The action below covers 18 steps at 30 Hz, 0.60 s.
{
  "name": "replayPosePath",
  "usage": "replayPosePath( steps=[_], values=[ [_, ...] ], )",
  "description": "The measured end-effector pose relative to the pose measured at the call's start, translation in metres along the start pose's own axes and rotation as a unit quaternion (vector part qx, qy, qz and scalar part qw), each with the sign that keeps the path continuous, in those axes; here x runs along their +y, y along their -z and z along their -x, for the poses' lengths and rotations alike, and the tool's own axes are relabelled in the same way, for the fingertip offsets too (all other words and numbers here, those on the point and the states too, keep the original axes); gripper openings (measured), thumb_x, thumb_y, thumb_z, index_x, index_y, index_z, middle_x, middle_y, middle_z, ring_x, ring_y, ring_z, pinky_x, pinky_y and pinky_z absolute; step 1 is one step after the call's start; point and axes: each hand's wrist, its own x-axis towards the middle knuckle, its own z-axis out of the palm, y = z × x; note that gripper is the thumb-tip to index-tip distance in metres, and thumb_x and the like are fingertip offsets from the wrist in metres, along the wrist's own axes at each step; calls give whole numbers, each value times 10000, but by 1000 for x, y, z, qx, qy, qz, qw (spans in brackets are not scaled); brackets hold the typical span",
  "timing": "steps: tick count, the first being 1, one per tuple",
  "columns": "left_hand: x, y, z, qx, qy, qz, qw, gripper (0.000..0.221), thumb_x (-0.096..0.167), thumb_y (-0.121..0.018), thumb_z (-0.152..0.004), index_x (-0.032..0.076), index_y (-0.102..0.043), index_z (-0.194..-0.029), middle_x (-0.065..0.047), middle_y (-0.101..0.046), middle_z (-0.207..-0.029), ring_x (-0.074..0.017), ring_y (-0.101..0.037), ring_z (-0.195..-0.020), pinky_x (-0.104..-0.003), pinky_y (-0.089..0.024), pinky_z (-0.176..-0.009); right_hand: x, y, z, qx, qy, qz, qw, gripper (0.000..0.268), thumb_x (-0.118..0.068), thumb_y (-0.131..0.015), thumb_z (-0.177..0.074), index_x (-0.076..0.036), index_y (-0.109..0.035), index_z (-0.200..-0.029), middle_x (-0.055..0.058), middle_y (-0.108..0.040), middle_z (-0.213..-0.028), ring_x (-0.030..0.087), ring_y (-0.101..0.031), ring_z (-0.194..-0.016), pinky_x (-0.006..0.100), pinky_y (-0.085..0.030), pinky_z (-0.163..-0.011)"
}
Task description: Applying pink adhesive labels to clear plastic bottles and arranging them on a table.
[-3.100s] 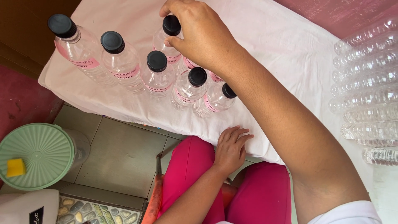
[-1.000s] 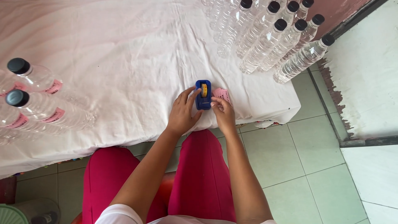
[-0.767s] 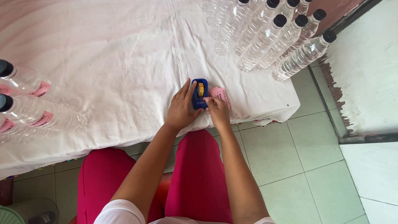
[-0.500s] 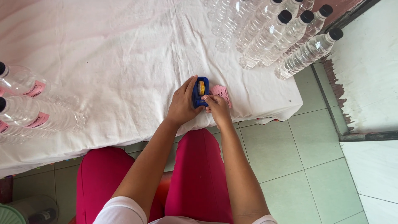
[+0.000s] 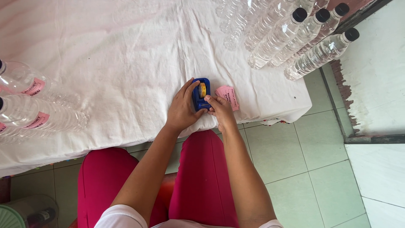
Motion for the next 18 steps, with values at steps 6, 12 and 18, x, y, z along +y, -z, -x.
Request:
replayPosePath(
  steps=[6,12,18],
  values=[
    [-2,-4,2,6,-14,-5,1000,915,285,-844,-790,172,-313,-1527,-144,-331,-1585,-331,-390,-1441,-466,-294,-1218,11,3,3,0,8,-22,1000,341,-348,-826,-836,-52,-734,-975,-6,-503,-730,75,-573,-691,335,-597,-776],
    [-9,-12,4,6,-10,-18,1000,1007,318,-836,-791,182,-222,-1577,-118,-297,-1611,-329,-422,-1425,-452,-368,-1186,18,0,18,15,35,-60,997,342,-330,-828,-854,-41,-701,-985,12,-560,-822,90,-592,-817,350,-545,-903],
    [0,-7,7,5,3,-17,1000,1037,312,-826,-788,190,-185,-1594,-107,-284,-1608,-339,-444,-1407,-453,-428,-1148,20,7,30,18,55,-61,997,341,-322,-817,-872,-44,-674,-1010,22,-599,-892,132,-642,-950,317,-517,-940]
  ],
)
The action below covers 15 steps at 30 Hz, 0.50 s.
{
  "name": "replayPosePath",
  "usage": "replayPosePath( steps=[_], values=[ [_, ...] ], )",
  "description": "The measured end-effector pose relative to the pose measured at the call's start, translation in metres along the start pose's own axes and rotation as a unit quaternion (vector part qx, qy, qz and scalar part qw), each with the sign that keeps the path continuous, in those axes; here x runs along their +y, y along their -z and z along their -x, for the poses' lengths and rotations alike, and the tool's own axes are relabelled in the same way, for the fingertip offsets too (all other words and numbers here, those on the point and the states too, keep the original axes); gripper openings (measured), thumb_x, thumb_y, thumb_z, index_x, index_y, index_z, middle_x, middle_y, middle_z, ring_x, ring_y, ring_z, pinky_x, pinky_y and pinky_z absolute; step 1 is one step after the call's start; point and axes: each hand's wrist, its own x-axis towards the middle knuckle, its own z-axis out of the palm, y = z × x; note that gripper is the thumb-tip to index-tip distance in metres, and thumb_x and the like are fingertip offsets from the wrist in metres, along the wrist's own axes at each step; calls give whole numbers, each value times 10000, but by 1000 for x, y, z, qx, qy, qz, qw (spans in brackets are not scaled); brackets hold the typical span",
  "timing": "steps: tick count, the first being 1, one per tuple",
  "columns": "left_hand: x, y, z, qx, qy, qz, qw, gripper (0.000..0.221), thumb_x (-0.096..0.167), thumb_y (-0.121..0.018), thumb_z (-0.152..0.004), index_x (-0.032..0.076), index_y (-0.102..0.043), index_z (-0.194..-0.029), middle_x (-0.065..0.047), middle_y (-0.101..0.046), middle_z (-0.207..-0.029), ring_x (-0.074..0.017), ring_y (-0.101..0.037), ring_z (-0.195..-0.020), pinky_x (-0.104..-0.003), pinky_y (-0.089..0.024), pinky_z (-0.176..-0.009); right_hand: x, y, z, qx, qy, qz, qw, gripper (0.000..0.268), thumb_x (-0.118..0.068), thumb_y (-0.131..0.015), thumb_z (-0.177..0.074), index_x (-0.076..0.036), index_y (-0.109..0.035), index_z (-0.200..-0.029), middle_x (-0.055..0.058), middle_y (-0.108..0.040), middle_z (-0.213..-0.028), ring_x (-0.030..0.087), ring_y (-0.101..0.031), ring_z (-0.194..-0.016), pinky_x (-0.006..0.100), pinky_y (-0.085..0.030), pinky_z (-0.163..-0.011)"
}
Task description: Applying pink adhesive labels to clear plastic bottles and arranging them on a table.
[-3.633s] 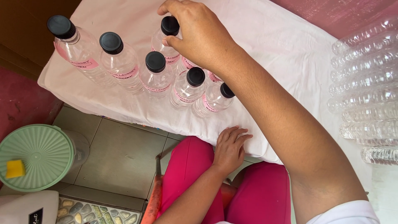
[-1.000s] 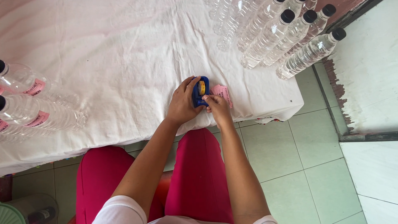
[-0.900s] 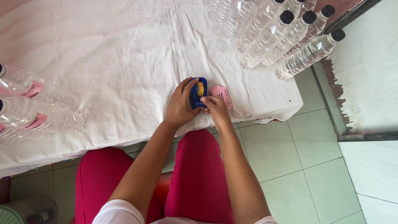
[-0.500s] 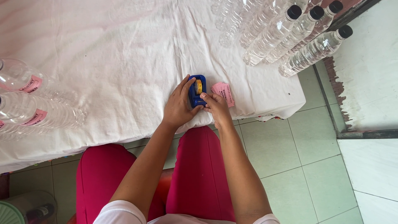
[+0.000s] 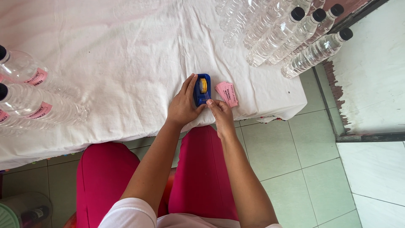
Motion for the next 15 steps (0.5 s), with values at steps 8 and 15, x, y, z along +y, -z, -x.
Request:
replayPosePath(
  steps=[8,15],
  values=[
    [-3,-5,-2,-2,9,-13,1000,1027,338,-813,-802,192,-184,-1601,-89,-280,-1620,-337,-440,-1413,-440,-417,-1156,-17,7,39,-25,-3,-11,1000,405,-271,-758,-916,26,-663,-1174,66,-654,-1034,167,-632,-1117,295,-473,-1006],
    [-4,-4,-4,-9,13,-30,999,1035,381,-817,-802,201,-188,-1603,-71,-288,-1623,-300,-401,-1442,-424,-390,-1177,-22,15,54,-21,-9,3,1000,388,-287,-743,-925,12,-667,-1160,91,-658,-1052,223,-640,-1152,366,-459,-1039]
  ],
)
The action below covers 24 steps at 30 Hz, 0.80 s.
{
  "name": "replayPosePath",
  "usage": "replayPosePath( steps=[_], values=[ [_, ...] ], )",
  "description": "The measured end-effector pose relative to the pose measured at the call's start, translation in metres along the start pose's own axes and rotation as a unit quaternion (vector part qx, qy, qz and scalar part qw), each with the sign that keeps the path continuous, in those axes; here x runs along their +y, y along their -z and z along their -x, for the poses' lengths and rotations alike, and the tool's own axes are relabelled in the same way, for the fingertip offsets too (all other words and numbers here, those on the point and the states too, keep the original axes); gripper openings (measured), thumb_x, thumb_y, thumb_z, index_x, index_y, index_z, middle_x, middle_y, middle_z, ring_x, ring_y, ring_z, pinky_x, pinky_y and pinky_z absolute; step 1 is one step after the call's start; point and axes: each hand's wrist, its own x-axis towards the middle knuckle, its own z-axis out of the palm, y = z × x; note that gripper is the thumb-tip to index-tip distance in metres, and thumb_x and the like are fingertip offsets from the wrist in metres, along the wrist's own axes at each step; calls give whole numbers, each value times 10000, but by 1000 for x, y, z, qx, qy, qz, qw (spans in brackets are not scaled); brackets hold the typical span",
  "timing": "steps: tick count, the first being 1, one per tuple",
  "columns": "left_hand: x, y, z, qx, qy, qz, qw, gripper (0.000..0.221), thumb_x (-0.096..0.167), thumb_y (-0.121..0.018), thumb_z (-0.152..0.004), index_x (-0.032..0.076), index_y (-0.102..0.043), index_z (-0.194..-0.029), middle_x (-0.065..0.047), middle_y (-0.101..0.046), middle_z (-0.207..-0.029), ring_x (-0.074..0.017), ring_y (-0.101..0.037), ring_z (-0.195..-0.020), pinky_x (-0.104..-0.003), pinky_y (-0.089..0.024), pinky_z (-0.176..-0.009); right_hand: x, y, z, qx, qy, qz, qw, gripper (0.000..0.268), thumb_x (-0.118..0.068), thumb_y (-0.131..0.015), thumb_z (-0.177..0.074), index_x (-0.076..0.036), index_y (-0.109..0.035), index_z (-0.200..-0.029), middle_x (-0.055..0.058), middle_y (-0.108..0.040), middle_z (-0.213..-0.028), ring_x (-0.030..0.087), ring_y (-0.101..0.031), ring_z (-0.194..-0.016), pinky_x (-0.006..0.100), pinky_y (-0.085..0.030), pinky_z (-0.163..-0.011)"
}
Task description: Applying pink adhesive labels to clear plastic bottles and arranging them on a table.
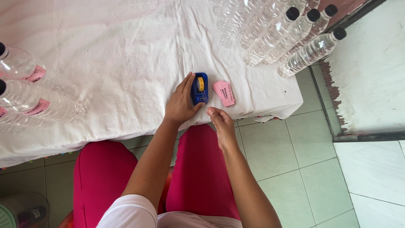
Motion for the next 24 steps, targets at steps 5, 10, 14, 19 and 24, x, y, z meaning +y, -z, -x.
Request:
replayPosePath(
  steps=[5,10,14,19,24],
  values=[
    [1,0,0,-2,9,-5,1000,1030,383,-820,-798,203,-201,-1601,-63,-291,-1626,-295,-403,-1441,-425,-392,-1172,13,9,1,-10,-2,16,1000,334,-304,-750,-920,-25,-691,-1094,79,-675,-1025,199,-645,-1107,388,-463,-1030],
    [-1,0,-1,4,9,2,1000,1017,375,-823,-793,208,-221,-1596,-56,-292,-1629,-295,-404,-1441,-432,-396,-1168,12,2,2,-38,1,17,999,278,-320,-727,-934,-57,-682,-1014,32,-661,-929,152,-674,-947,340,-509,-940],
    [5,3,1,-1,12,6,1000,1039,383,-814,-806,200,-176,-1606,-74,-280,-1636,-303,-424,-1429,-407,-403,-1166,17,3,0,-53,2,14,999,275,-318,-725,-934,-51,-690,-989,41,-660,-882,152,-687,-885,341,-532,-909],
    [8,2,1,-6,20,17,1000,1042,354,-777,-863,183,-79,-1616,-115,-236,-1654,-330,-411,-1437,-431,-412,-1161,14,6,-3,-70,12,3,997,278,-305,-718,-938,-28,-690,-936,49,-644,-808,170,-705,-810,376,-558,-884],
    [5,-1,2,-7,21,12,1000,1023,354,-763,-891,178,-62,-1615,-131,-242,-1650,-339,-427,-1426,-417,-425,-1146,11,8,-5,-73,42,11,996,240,-274,-699,-952,-36,-684,-919,45,-643,-812,161,-693,-827,343,-533,-896]
  ],
)
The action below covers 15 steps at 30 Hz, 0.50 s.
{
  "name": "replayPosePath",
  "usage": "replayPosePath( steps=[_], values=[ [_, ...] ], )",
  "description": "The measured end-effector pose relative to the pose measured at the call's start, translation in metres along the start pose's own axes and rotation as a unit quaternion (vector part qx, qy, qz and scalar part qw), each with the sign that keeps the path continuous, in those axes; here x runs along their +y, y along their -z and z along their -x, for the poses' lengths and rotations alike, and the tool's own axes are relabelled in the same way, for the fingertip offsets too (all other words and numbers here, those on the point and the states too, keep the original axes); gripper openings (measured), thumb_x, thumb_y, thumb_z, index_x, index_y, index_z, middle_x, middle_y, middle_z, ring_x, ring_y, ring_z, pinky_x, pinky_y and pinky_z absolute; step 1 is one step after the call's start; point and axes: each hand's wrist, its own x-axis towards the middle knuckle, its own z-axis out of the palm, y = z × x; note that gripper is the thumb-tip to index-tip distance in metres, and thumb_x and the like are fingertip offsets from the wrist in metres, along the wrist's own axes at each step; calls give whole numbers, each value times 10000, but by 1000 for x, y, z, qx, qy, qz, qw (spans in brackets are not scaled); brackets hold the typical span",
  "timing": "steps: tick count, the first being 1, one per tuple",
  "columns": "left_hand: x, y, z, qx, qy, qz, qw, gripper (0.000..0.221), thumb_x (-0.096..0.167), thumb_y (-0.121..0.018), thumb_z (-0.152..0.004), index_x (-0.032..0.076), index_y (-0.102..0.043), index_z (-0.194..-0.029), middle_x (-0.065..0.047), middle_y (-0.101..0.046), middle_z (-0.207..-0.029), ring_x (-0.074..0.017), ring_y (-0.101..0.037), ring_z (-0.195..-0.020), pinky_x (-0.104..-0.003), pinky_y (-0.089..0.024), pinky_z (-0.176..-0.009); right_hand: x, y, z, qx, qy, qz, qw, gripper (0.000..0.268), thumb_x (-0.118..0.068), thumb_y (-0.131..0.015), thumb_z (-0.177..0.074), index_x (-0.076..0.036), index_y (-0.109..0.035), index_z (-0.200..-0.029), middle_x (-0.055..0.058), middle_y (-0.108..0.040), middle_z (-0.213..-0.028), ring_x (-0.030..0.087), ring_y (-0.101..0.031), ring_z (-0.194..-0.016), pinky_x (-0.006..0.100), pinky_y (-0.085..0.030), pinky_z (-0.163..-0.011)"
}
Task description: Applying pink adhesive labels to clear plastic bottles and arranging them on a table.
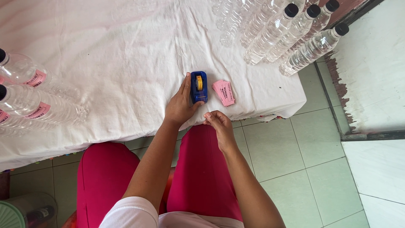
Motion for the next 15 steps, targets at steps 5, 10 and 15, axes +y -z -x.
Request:
replayPosePath(
  steps=[5,10,15],
  values=[
    [-1,0,0,-1,-14,-15,1000,1005,364,-737,-908,164,-52,-1615,-122,-213,-1662,-331,-422,-1428,-412,-436,-1141,-4,-2,0,-10,19,-2,1000,225,-259,-693,-953,-42,-677,-894,46,-647,-797,151,-687,-837,328,-523,-902],
    [0,2,0,6,-16,-9,1000,1004,377,-740,-907,156,-62,-1613,-132,-236,-1652,-337,-430,-1423,-416,-437,-1140,-12,-3,3,-31,25,4,999,211,-241,-684,-950,-43,-661,-879,65,-653,-796,157,-683,-843,314,-514,-892],
    [-1,3,2,4,-11,-3,1000,1012,383,-754,-889,166,-82,-1615,-117,-240,-1653,-330,-426,-1426,-408,-429,-1145,-20,6,2,-71,6,23,997,206,-224,-694,-946,-29,-669,-883,83,-662,-783,165,-689,-844,319,-520,-884]
  ],
)
